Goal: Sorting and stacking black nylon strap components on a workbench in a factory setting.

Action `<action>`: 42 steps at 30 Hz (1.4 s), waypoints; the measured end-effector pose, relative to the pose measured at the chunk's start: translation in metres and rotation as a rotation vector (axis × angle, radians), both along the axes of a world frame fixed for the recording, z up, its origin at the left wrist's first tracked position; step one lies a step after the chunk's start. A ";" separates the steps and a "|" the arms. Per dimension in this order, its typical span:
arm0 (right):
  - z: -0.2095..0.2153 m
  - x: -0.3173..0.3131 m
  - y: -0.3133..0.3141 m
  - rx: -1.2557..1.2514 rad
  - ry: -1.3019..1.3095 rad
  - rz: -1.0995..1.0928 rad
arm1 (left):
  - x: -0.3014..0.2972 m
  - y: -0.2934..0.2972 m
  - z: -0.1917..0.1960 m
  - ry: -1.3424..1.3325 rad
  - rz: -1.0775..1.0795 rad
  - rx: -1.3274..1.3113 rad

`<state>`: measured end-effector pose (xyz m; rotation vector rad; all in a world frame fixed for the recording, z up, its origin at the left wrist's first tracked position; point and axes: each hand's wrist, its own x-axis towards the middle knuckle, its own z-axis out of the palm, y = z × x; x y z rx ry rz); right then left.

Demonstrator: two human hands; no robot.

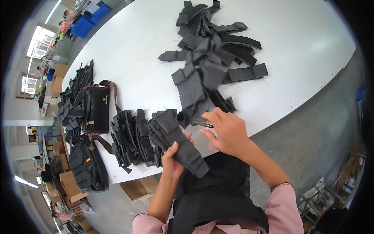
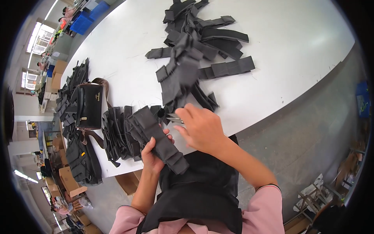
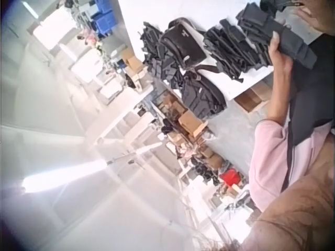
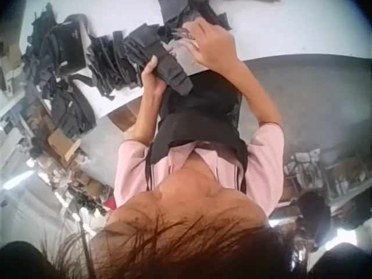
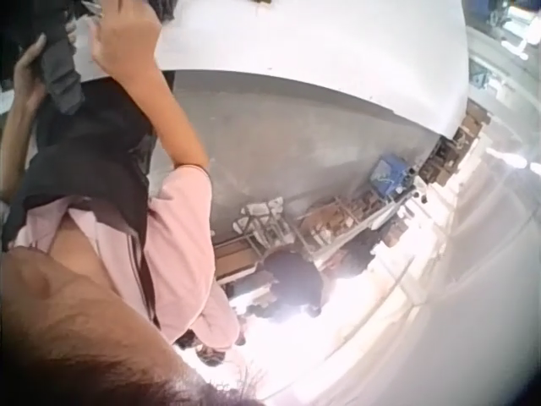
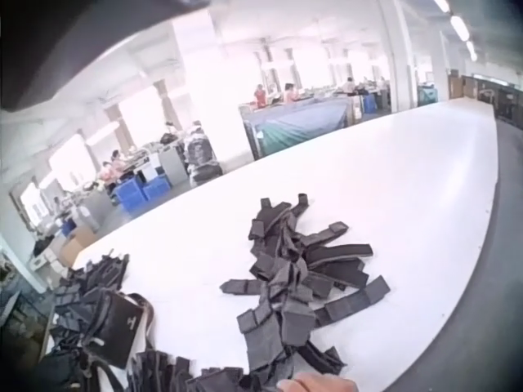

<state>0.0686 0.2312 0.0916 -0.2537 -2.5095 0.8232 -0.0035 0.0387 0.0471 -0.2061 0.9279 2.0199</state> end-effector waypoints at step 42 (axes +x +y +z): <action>-0.055 -0.012 -0.083 0.157 0.082 0.338 | 0.015 -0.076 0.023 0.304 0.045 -0.247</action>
